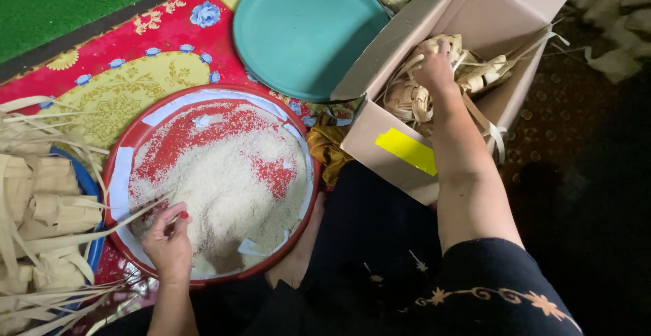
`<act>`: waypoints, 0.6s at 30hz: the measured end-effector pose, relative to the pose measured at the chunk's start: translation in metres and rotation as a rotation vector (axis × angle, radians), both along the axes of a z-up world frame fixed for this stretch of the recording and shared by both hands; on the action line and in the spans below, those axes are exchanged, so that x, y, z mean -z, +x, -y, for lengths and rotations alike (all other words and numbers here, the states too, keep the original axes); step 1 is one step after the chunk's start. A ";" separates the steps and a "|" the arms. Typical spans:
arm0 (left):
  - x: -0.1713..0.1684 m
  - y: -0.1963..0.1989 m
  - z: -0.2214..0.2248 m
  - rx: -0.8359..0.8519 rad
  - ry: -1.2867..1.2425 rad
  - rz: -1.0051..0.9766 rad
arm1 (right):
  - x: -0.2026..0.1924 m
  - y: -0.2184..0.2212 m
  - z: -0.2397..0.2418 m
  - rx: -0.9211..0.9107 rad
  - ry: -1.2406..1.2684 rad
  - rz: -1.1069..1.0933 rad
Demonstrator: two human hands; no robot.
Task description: Filling woven palm leaf pouches with rice by hand and placing them into a box.
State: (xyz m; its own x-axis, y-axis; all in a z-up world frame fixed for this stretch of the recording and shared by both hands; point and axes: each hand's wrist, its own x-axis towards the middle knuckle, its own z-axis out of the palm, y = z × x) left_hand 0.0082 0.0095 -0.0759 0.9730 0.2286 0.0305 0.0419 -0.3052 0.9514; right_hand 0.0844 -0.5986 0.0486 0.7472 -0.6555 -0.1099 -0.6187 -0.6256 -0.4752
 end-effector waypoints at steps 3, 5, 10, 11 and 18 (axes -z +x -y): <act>-0.029 -0.009 0.007 -0.041 0.042 -0.034 | 0.033 0.020 0.019 -0.205 -0.285 -0.212; -0.041 -0.008 0.012 -0.107 0.043 -0.225 | 0.026 0.024 0.013 -0.156 -0.340 -0.260; -0.006 0.000 0.016 -0.067 0.070 -0.134 | 0.080 0.035 0.056 -0.204 -0.322 -0.337; 0.002 0.004 0.019 -0.056 0.033 -0.112 | 0.094 0.038 0.069 -0.256 -0.338 -0.317; 0.001 0.008 0.024 0.011 0.089 -0.133 | 0.047 0.010 0.069 -0.041 -0.125 0.085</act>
